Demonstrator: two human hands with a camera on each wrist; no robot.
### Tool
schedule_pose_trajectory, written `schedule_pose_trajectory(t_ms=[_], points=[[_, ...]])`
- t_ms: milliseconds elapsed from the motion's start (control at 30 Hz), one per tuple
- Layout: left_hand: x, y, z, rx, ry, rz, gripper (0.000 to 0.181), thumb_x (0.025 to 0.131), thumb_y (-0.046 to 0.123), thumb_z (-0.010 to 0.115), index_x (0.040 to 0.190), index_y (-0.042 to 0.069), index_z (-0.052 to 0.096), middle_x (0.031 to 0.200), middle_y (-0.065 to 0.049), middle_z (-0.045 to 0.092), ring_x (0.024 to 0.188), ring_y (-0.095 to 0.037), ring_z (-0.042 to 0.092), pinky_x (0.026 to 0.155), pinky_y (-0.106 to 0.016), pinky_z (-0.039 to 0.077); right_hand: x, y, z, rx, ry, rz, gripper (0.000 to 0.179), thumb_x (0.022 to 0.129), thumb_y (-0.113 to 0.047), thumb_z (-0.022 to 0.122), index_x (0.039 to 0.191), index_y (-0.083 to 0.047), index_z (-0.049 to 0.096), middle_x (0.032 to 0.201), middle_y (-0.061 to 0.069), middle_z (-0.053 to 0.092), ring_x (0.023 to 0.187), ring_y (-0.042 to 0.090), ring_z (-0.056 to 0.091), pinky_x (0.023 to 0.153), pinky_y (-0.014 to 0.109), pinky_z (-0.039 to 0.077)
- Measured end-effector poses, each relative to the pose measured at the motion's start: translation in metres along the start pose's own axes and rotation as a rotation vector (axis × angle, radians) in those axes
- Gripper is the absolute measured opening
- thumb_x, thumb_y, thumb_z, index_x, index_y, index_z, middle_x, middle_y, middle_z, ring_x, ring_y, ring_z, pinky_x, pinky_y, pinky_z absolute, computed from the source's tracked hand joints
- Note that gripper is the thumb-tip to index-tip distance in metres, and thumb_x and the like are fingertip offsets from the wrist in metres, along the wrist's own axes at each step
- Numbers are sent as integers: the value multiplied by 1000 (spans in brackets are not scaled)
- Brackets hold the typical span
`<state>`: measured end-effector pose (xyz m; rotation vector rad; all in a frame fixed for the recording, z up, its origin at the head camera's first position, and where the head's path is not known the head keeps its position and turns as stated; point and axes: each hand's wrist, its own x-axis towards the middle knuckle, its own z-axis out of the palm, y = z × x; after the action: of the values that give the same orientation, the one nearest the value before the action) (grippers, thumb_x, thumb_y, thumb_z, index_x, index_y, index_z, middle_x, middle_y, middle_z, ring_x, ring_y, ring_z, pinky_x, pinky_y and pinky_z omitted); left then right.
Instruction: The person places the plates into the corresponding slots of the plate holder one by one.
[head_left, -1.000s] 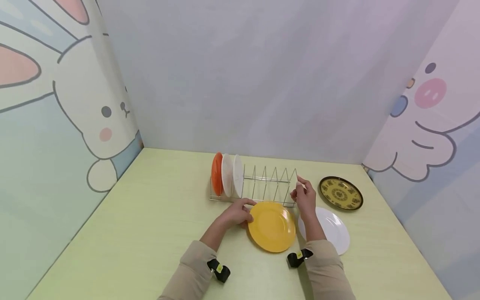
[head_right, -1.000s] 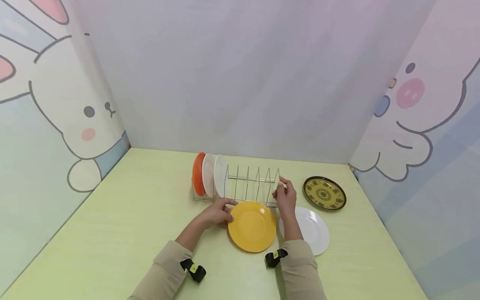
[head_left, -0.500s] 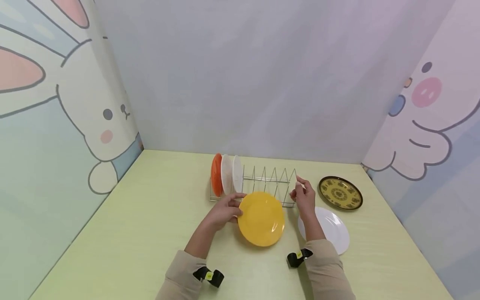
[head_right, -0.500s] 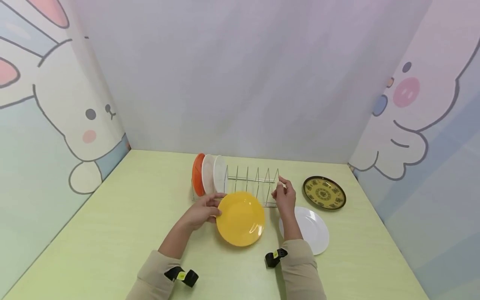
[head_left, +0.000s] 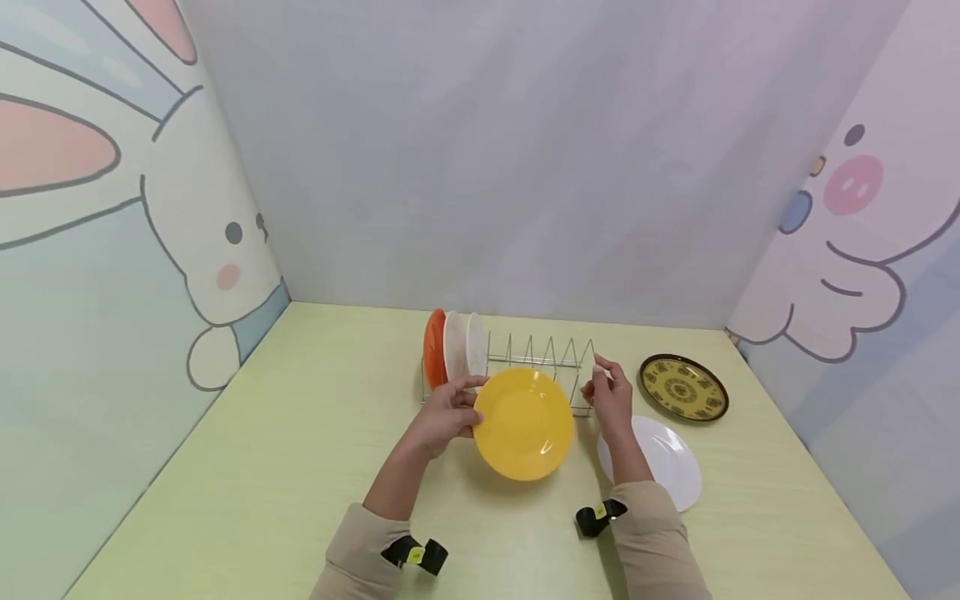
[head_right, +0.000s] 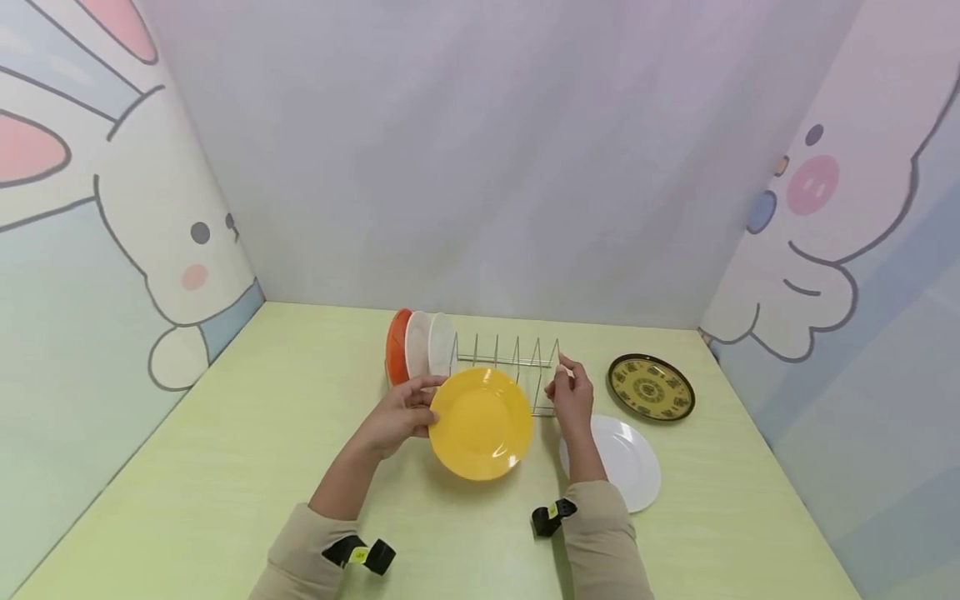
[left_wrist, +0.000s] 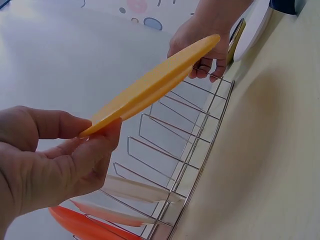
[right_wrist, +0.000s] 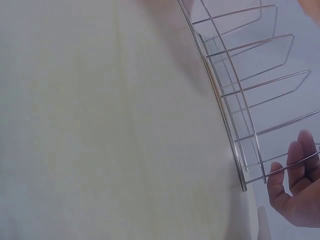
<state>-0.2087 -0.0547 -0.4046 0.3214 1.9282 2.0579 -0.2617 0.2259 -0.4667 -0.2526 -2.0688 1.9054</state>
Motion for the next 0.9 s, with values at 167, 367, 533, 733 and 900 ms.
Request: schedule_pose_trajectory(t_ms=[167,367,533,733,900], points=[[-2,-1,2,7,72,-9,51,84,-12,51,132,5,47,104,-19,56,82,-25,60,69,-38,54,0,0,1,36,9,1,31,98,-23,45,127,-15,54,63,2,56,59,13,54,58,27,49],[-4,1,4,-73,157,2,53,85,-12,50,134,8,45,109,-20,54,88,-27,58,71,-37,53,0,2,1,46,3,-16,31,98,-22,46,127,-15,54,62,0,55,59,9,54,59,26,50],[-2,8,3,-148,221,62,56,84,-14,49,135,10,43,110,-20,53,91,-26,58,72,-37,53,1,2,2,61,3,-12,30,98,-22,46,126,-15,55,62,0,55,60,9,55,62,28,51],[2,16,0,-218,294,105,57,84,-15,50,133,12,45,110,-17,53,91,-24,55,70,-34,53,1,1,2,57,2,-13,31,98,-21,46,127,-13,54,62,1,55,59,9,55,61,28,51],[4,22,-2,-248,366,133,56,85,-13,51,133,15,44,112,-17,53,93,-25,55,70,-34,53,2,1,2,54,-2,-4,30,98,-21,46,126,-15,55,62,0,55,59,10,55,60,28,51]])
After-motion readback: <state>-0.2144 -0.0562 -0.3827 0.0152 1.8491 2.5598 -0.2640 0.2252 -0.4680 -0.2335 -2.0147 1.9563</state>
